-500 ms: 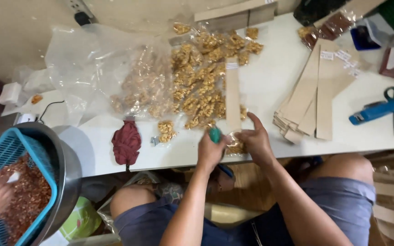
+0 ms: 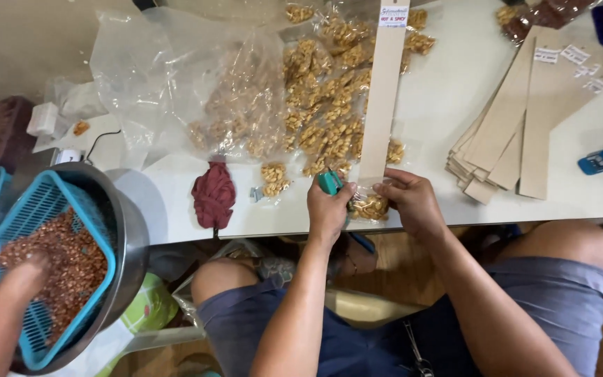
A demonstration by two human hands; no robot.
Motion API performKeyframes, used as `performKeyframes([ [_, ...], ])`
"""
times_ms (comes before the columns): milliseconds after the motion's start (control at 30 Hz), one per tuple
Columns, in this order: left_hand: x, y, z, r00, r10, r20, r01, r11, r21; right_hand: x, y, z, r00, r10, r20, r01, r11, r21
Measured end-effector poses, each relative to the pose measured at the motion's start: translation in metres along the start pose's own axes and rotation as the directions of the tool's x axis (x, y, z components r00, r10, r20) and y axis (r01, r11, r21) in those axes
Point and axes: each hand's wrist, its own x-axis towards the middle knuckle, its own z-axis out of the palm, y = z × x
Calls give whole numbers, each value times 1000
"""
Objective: Stapling cardboard headers onto small plastic bags of nut snacks for retail packaging.
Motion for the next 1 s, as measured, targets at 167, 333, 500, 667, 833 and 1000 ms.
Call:
performKeyframes([
  [167, 6, 21, -6, 997, -76, -9, 75, 953, 293, -12, -9, 16, 997, -72, -18, 70, 992, -107],
  [333, 5, 51, 27, 986, 21, -163, -9, 998, 70, -36, -25, 32, 988, -154, 5, 152, 967, -205],
  [500, 26, 10, 51, 976, 60, -212, -89, 987, -134, -32, -10, 28, 986, -166, -5, 158, 945, -287],
  [667, 43, 0, 81, 981, 109, 161, -154, 941, 301, -22, -9, -1, 953, -195, -231, 123, 948, -294],
  [833, 38, 12, 113, 981, -33, 192, -24, 958, 287, -16, -13, -22, 937, -219, -273, 116, 930, -350],
  [1000, 33, 20, 120, 996, -13, 84, -8, 970, 245, -28, -35, -11, 945, -239, -222, 137, 909, -394],
])
